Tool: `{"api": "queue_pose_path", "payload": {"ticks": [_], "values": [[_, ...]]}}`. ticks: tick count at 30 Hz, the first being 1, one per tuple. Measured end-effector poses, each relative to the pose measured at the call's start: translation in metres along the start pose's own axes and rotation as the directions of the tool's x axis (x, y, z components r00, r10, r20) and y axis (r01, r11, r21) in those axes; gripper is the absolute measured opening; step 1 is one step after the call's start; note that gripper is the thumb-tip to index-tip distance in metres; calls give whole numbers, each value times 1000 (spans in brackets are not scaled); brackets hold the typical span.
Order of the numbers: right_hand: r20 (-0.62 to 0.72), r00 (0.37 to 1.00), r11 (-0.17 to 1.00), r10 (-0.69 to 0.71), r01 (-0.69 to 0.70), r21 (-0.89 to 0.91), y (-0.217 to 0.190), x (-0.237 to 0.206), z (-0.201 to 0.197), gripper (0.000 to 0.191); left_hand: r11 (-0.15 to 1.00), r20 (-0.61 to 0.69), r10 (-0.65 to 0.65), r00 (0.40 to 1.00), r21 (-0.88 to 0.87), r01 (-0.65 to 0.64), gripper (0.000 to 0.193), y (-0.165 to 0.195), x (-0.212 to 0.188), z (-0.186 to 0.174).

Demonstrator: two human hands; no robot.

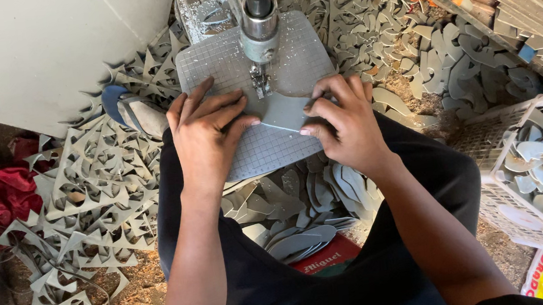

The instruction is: The person uses a vertical cutting machine to cut curved shapes from gray rubber sheets. They place each sheet under the cutter, guide it along a curved path, and remove the cut piece, repeating the process continuously.

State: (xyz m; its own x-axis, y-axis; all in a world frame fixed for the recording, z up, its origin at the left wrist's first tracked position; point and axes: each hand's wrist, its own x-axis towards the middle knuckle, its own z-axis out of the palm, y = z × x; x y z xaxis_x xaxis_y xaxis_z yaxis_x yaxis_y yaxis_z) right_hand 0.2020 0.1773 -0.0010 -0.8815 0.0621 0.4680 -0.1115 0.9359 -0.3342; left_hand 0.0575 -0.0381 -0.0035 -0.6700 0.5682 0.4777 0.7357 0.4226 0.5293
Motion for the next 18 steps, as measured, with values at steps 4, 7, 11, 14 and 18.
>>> {"api": "queue_pose_path", "payload": {"ticks": [4,7,11,14,18], "values": [[16,1000,1000,14,-13,-19,0,0,2,26,1000,6,13,1000,-2,-13,36,-1,0,1],[21,1000,999,24,-23,-23,0,0,3,26,1000,5,8,1000,-9,-8,36,-2,0,1],[0,1000,999,25,-25,-38,-2,0,4,26,1000,20,2,1000,-11,-2,36,-2,1,1],[1,999,999,40,-40,-28,-1,0,5,26,1000,31,2,1000,1,-2,35,-2,1,3],[5,999,998,54,-54,-37,0,1,7,27,1000,46,-4,999,9,4,33,-1,0,5]]}}
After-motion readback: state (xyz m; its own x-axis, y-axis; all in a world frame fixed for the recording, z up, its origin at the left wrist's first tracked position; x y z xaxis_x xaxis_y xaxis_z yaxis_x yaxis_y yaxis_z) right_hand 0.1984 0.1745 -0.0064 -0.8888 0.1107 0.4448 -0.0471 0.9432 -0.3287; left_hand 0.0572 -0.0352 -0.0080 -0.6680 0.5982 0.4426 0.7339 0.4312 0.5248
